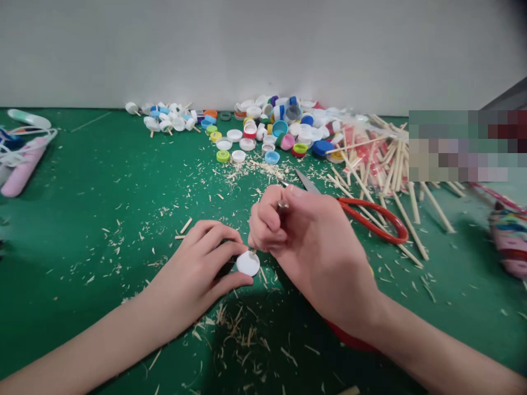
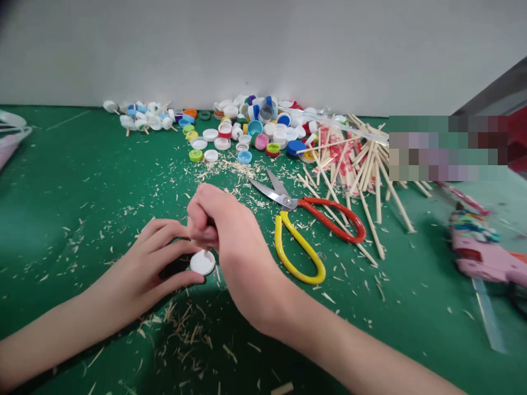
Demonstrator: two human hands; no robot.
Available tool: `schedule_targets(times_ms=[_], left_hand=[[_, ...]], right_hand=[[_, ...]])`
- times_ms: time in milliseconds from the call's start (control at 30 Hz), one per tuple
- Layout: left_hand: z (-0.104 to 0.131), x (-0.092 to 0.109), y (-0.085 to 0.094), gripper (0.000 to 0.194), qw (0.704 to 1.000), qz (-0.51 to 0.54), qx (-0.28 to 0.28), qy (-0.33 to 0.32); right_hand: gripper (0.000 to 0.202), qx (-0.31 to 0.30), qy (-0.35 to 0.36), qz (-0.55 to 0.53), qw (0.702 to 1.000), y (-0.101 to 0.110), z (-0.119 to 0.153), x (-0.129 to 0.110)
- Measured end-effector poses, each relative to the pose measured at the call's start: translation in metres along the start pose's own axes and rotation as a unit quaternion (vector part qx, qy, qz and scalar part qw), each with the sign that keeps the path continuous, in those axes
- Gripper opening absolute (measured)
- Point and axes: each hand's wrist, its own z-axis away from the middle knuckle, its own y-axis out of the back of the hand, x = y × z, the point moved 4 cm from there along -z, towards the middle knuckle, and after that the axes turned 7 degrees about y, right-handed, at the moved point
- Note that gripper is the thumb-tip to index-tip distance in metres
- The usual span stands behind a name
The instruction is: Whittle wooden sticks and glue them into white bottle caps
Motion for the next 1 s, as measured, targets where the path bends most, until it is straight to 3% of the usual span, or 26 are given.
schedule_targets(times_ms=[367, 600, 1000], left_hand=[[0.001, 0.001, -0.001, 0.023, 0.998, -0.031, 0.034, -0.049], [0.001, 0.000, -0.001, 0.023, 0.999, -0.016, 0.015, -0.035], [0.001, -0.002, 0.000, 0.018, 0.998, 0.004, 0.027, -0.058]], right_hand=[[0.035, -0.011, -0.020, 0.027, 0.999, -0.008, 0.006, 0.015], [0.056, -0.024, 0.010, -0.033, 0.999, -0.012, 0.005, 0.017], [0.050, 0.001, 0.036, -0.041, 0.999, -0.017, 0.005, 0.024]])
